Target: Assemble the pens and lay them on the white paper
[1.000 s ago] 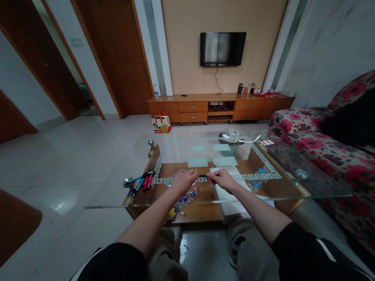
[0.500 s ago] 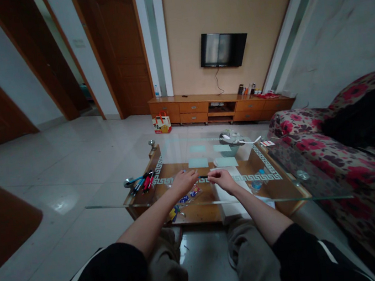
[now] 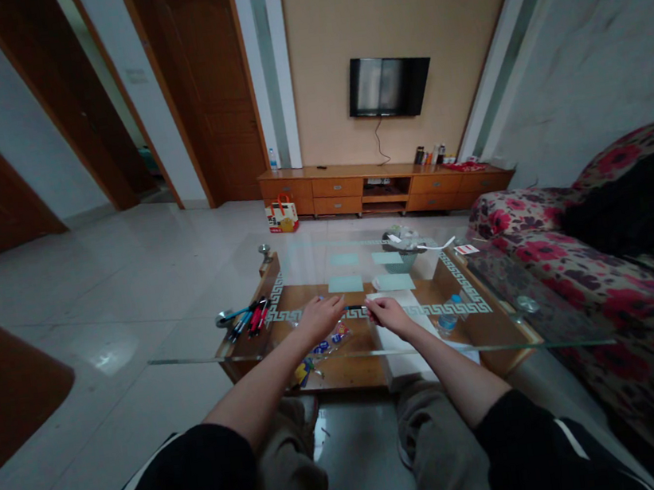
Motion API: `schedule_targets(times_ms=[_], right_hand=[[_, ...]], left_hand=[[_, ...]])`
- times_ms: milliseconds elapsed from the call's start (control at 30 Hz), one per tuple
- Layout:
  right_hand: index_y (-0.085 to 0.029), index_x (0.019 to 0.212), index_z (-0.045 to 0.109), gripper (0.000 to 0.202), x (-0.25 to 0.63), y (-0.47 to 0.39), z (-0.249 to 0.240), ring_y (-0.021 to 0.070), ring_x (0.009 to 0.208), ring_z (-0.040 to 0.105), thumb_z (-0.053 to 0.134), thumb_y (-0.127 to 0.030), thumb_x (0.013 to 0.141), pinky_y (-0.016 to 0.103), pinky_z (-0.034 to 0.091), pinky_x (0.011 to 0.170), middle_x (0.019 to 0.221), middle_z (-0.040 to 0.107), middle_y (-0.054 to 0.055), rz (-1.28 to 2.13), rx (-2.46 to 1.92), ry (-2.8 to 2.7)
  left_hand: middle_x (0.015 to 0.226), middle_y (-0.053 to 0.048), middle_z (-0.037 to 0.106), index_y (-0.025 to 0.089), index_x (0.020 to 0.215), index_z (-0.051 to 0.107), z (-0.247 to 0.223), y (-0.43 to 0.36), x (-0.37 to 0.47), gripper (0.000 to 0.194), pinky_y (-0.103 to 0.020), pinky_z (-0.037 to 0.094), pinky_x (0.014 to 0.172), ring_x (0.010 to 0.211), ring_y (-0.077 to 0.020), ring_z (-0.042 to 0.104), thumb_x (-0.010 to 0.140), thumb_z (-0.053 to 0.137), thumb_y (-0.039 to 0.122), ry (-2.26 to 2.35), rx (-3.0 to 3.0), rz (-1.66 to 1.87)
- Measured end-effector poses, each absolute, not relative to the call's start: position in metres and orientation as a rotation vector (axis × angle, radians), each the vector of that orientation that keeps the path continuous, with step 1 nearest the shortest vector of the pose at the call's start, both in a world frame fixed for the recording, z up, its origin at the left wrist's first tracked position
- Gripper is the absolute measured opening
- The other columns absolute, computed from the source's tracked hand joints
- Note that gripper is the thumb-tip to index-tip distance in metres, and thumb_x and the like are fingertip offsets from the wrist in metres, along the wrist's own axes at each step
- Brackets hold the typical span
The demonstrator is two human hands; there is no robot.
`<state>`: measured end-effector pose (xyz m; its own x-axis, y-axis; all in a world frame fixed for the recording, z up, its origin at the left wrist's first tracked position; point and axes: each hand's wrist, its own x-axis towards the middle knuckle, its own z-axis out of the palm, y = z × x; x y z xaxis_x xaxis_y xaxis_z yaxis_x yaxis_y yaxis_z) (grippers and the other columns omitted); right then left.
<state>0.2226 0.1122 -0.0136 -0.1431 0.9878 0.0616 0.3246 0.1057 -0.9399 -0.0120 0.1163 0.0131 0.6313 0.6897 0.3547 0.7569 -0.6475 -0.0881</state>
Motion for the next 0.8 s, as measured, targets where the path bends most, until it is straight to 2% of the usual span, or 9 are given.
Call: schedule_targets(times_ms=[300, 467, 800], right_hand=[[-0.016, 0.071, 0.066, 0.041, 0.223, 0.111, -0.012, 0.0115, 0.051, 0.048, 0.064, -0.056, 0.079, 0.023, 0.036, 0.049, 0.057, 0.058, -0.001, 1.109, -1.288, -1.486], [-0.016, 0.080, 0.069, 0.030, 0.221, 0.106, -0.005, 0.0122, 0.057, 0.053, 0.068, -0.045, 0.076, 0.023, 0.037, 0.050, 0.071, 0.066, 0.002, 1.127, -1.283, -1.415], [-0.017, 0.085, 0.070, 0.032, 0.219, 0.105, -0.001, 0.0119, 0.060, 0.053, 0.070, -0.046, 0.074, 0.023, 0.038, 0.051, 0.073, 0.066, 0.001, 1.122, -1.253, -1.377]], left_hand=[[0.100, -0.006, 0.068, 0.022, 0.104, 0.061, 0.010, 0.117, -0.011, 0.014, -0.034, 0.040, 0.085, 0.093, -0.0204, 0.064, 0.099, 0.053, 0.031, -1.216, -2.617, -0.414], [0.100, -0.007, 0.068, 0.020, 0.102, 0.063, 0.012, 0.115, -0.011, 0.021, -0.033, 0.040, 0.086, 0.093, -0.0193, 0.063, 0.101, 0.049, 0.035, -1.210, -2.635, -0.433], [0.100, -0.007, 0.067, 0.022, 0.101, 0.066, 0.014, 0.115, -0.011, 0.021, -0.035, 0.039, 0.085, 0.095, -0.0212, 0.062, 0.100, 0.048, 0.033, -1.193, -2.679, -0.413]])
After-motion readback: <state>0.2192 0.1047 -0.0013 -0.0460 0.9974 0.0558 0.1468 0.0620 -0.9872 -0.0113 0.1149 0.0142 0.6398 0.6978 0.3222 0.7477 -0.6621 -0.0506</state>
